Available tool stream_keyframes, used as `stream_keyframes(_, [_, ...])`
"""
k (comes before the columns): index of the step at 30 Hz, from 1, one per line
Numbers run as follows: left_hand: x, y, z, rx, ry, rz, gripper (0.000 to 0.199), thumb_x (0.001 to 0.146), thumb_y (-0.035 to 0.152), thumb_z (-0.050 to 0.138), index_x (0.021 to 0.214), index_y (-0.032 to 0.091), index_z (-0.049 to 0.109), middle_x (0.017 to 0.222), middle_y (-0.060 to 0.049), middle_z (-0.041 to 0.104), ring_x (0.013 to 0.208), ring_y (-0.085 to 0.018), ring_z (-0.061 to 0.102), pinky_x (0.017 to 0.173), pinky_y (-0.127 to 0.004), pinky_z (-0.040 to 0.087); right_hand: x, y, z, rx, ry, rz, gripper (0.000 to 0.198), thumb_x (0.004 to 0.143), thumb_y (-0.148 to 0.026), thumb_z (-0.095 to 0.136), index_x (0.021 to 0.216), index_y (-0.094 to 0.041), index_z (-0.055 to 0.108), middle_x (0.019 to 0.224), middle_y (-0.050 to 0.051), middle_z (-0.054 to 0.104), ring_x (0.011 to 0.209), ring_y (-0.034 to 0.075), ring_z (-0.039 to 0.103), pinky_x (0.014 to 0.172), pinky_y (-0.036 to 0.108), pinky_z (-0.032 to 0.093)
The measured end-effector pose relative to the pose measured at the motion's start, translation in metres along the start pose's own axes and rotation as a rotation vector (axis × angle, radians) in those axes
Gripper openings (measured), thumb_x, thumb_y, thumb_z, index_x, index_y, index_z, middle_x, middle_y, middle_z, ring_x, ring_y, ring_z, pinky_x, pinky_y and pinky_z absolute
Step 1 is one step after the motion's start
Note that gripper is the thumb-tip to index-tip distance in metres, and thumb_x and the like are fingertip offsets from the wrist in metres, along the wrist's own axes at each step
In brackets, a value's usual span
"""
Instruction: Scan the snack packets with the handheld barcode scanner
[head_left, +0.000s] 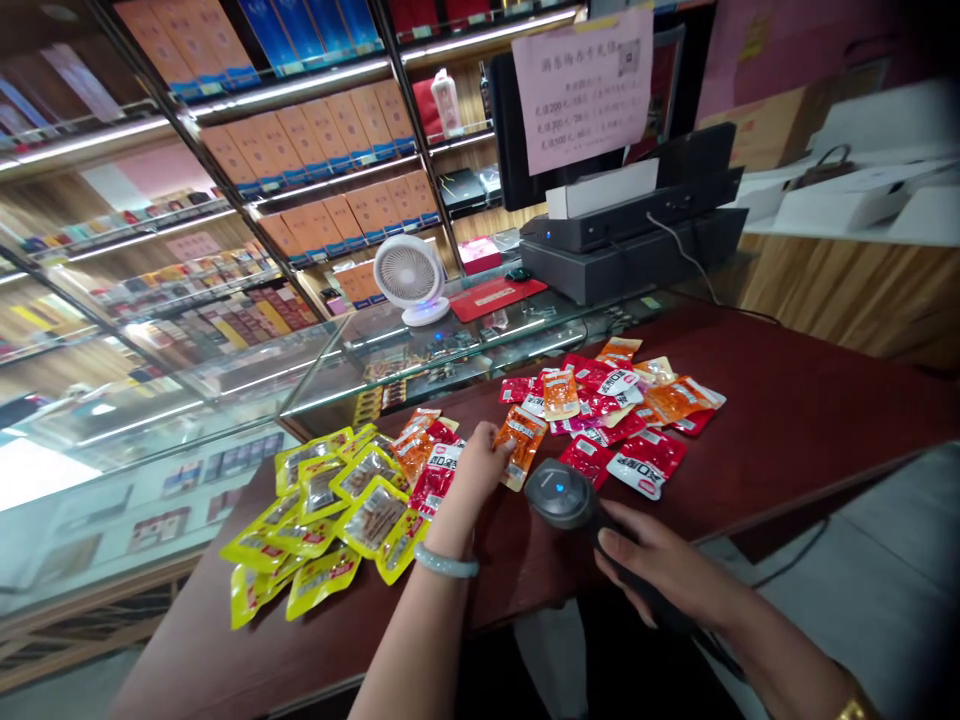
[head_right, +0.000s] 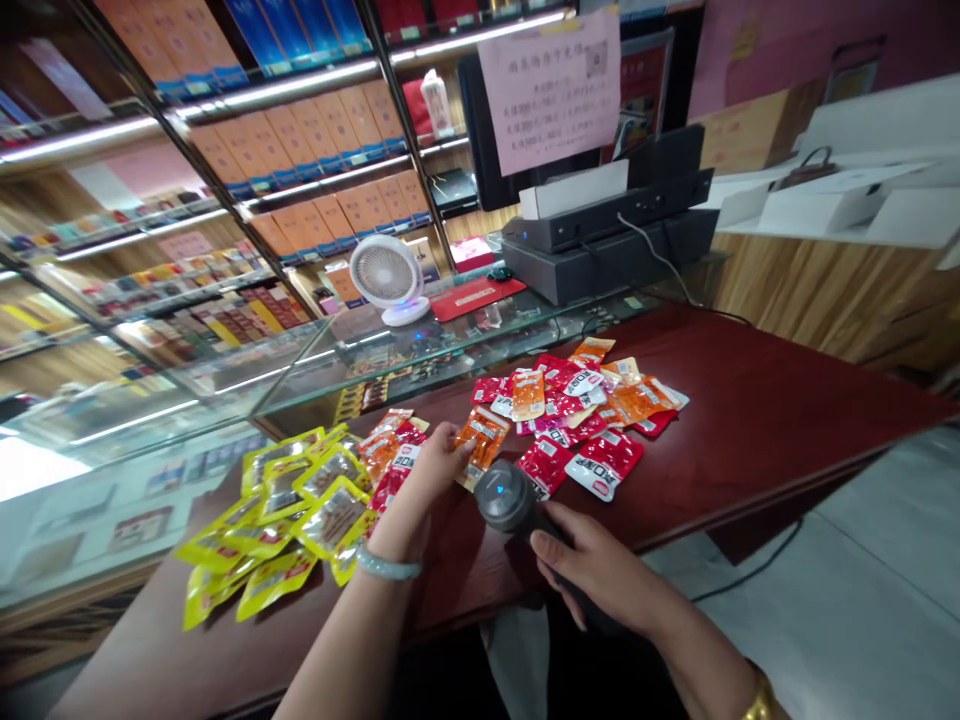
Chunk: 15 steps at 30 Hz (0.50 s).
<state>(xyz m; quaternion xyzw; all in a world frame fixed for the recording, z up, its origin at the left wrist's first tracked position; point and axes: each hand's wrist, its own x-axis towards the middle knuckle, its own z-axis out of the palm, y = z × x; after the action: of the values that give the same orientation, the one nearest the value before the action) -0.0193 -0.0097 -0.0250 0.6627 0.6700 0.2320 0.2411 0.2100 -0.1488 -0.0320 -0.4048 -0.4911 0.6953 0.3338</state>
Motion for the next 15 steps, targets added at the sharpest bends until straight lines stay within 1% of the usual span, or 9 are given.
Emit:
stream_keyframes(2, [-0.002, -0.012, 0.001, -0.072, 0.032, 0.021, 0.022, 0.083, 0.037, 0.06, 0.095, 0.02, 0.052, 0.079, -0.001, 0.063, 0.068, -0.014, 0.057, 0.061, -0.024, 0.04, 0.004, 0.0, 0.005, 0.005, -0.028, 0.003, 0.066, 0.084, -0.064, 0.057, 0.132, -0.019, 0.048, 0.064, -0.007, 0.052, 0.038, 0.004, 0.047, 0.036, 0.014, 0.039])
stream_keyframes(5, [-0.005, -0.024, 0.002, -0.125, 0.083, 0.056, 0.019, 0.083, 0.033, 0.061, 0.093, 0.019, 0.053, 0.083, -0.002, 0.064, 0.072, -0.015, 0.058, 0.064, -0.025, 0.042, 0.01, 0.0, 0.013, 0.01, -0.066, 0.005, 0.068, 0.083, -0.065, 0.057, 0.133, -0.02, 0.048, 0.064, -0.006, 0.053, 0.038, 0.004, 0.047, 0.036, 0.014, 0.039])
stream_keyframes(7, [-0.008, -0.027, 0.002, -0.148, 0.101, 0.034, 0.02, 0.082, 0.032, 0.062, 0.095, 0.019, 0.054, 0.083, -0.003, 0.064, 0.071, -0.015, 0.059, 0.064, -0.025, 0.042, 0.013, -0.001, 0.018, 0.008, -0.086, 0.003, 0.068, 0.083, -0.065, 0.057, 0.134, -0.02, 0.048, 0.064, -0.006, 0.053, 0.038, 0.004, 0.047, 0.036, 0.014, 0.04])
stream_keyframes(10, [-0.014, -0.031, -0.007, -0.156, 0.076, -0.018, 0.025, 0.083, 0.038, 0.061, 0.099, 0.02, 0.055, 0.075, -0.001, 0.064, 0.063, -0.014, 0.058, 0.061, -0.025, 0.042, 0.017, -0.001, 0.022, 0.002, -0.105, 0.009, 0.07, 0.083, -0.065, 0.057, 0.136, -0.021, 0.047, 0.064, -0.006, 0.054, 0.038, 0.004, 0.047, 0.037, 0.015, 0.04])
stream_keyframes(12, [-0.02, -0.036, -0.02, -0.066, 0.087, -0.06, 0.027, 0.084, 0.042, 0.059, 0.101, 0.021, 0.055, 0.075, -0.001, 0.065, 0.064, -0.016, 0.06, 0.061, -0.025, 0.043, 0.017, 0.0, 0.022, -0.006, -0.105, 0.013, 0.069, 0.084, -0.064, 0.057, 0.137, -0.021, 0.046, 0.063, -0.006, 0.054, 0.038, 0.004, 0.047, 0.037, 0.015, 0.04])
stream_keyframes(15, [-0.027, -0.049, -0.049, 0.195, 0.176, -0.184, 0.034, 0.085, 0.046, 0.057, 0.109, 0.022, 0.054, 0.086, -0.006, 0.069, 0.078, -0.022, 0.065, 0.068, -0.03, 0.044, 0.014, 0.001, 0.019, -0.018, -0.101, -0.008, 0.067, 0.085, -0.063, 0.057, 0.136, -0.02, 0.047, 0.063, -0.006, 0.053, 0.037, 0.004, 0.047, 0.037, 0.015, 0.039])
